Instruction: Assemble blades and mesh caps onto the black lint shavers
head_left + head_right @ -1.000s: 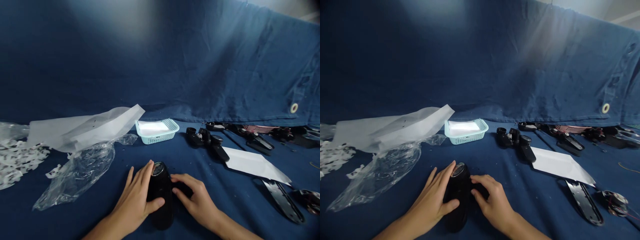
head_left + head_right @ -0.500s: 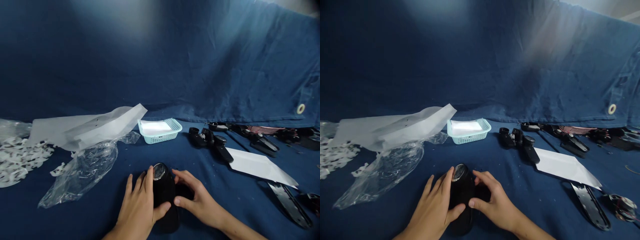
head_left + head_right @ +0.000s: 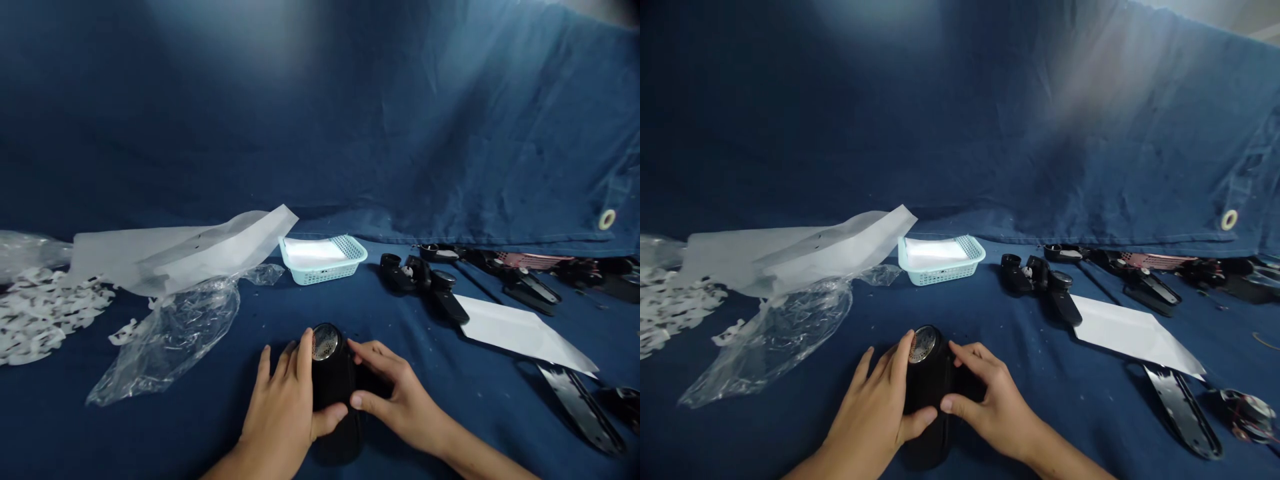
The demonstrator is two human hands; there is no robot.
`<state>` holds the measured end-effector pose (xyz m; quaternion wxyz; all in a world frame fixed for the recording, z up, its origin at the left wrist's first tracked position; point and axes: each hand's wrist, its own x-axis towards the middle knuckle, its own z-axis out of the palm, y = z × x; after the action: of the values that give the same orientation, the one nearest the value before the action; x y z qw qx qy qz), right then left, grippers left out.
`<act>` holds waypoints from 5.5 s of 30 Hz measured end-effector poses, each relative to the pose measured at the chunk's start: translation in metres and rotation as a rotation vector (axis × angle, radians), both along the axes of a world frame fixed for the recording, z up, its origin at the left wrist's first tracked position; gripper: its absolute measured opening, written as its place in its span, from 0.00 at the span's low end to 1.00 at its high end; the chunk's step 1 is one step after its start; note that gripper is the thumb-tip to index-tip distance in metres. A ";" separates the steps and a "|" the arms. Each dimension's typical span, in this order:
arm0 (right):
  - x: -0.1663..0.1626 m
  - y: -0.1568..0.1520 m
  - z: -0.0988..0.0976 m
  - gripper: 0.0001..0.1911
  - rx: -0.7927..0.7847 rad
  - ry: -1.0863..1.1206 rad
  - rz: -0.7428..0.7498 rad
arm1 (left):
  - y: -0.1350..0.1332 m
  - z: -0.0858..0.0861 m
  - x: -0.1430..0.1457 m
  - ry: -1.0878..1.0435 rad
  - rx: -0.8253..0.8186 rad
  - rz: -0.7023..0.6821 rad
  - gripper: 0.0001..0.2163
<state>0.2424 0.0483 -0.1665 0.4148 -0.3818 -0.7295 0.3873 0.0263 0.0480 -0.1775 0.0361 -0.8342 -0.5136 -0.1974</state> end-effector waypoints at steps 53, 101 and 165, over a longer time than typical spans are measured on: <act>-0.008 -0.011 0.002 0.05 0.016 -0.170 -0.245 | 0.001 0.025 -0.001 -0.385 -0.033 -0.316 0.08; -0.006 -0.012 -0.003 0.13 -0.012 -0.204 -0.241 | 0.003 0.019 0.000 -0.281 -0.192 -0.259 0.12; -0.008 -0.019 0.003 0.13 0.038 -0.476 -0.207 | 0.005 0.017 -0.006 -0.142 0.007 -0.226 0.18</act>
<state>0.2347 0.0293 -0.1633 0.2760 -0.5270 -0.7708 0.2280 0.0203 0.0525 -0.1603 -0.0199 -0.8707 -0.4168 -0.2604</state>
